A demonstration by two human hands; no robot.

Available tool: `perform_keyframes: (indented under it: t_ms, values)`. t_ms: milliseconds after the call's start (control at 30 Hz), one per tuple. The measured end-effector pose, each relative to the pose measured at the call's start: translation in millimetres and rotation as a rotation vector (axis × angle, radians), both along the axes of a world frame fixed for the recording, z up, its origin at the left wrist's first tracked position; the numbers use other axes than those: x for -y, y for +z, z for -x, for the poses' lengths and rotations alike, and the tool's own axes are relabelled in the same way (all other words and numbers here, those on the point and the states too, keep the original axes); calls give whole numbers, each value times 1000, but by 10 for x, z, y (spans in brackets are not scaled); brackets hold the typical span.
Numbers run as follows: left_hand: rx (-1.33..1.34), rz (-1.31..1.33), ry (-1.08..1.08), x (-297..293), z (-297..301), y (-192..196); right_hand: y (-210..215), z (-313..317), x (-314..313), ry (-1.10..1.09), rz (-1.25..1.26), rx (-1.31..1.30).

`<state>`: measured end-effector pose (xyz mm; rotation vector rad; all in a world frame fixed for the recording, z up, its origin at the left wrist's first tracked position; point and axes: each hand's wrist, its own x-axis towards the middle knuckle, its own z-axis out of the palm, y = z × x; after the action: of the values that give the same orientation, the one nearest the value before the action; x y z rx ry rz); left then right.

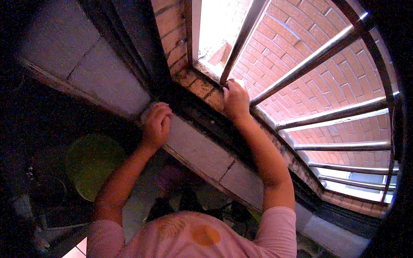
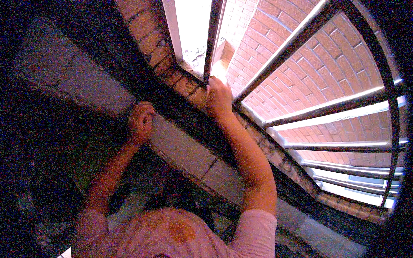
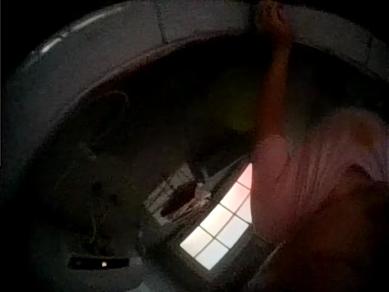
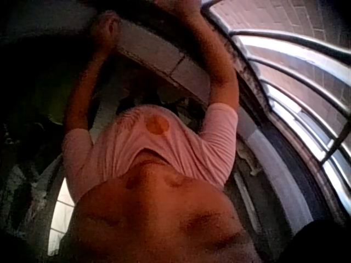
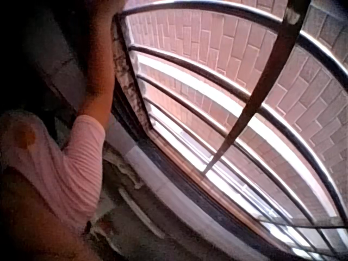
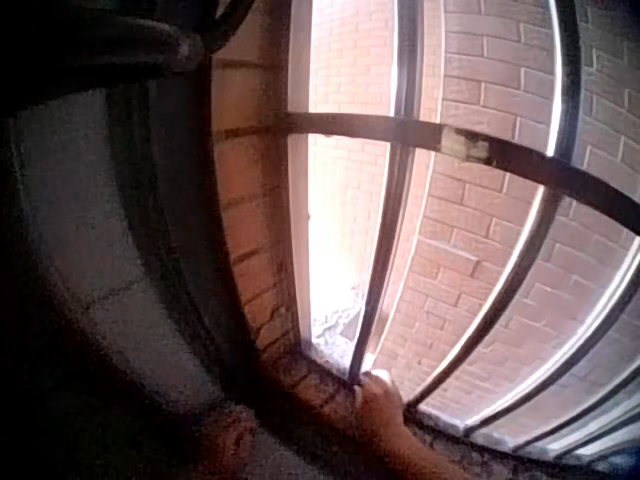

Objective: The person uses a small tool to scrape debris and dirt from the upper window frame and sill. They work along the length of the frame, removing material by hand and with the tool.

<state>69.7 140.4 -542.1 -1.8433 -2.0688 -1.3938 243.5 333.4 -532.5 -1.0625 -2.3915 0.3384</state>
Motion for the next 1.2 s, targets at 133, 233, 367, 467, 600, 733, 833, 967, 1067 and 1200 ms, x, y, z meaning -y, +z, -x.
perform_keyframes:
  t_ms: [133, 233, 367, 467, 600, 733, 833, 967, 1067, 1200]
  values:
    - [61, -18, -15, 5, -26, 59, 166, -178, 87, 173, 247, -152]
    - [78, -69, -26, 12, -27, 94, 488, -371, 265, 472, 290, -86]
    - [28, -26, -5, 21, 9, -35, 629, -507, 368, 700, 101, 269]
    - [6, -33, -9, 12, 9, -61, 654, -541, 440, 664, 2, 357]
    - [-6, -38, -24, -17, 17, -85, 538, -467, 473, 662, 105, 552]
    - [-14, -48, -32, 4, 50, -101, 599, -701, 414, 741, 4, 639]
    - [-12, -58, -20, 4, 45, -84, 626, -908, 437, 753, -26, 631]
    - [-5, -73, -26, -42, 30, -22, 688, -952, 481, 745, -134, 556]
    - [-65, -33, -10, -40, 20, -10, 605, -896, 454, 767, -162, 641]
    - [-28, -17, -25, -41, 34, 19, 597, -866, 388, 834, -214, 581]
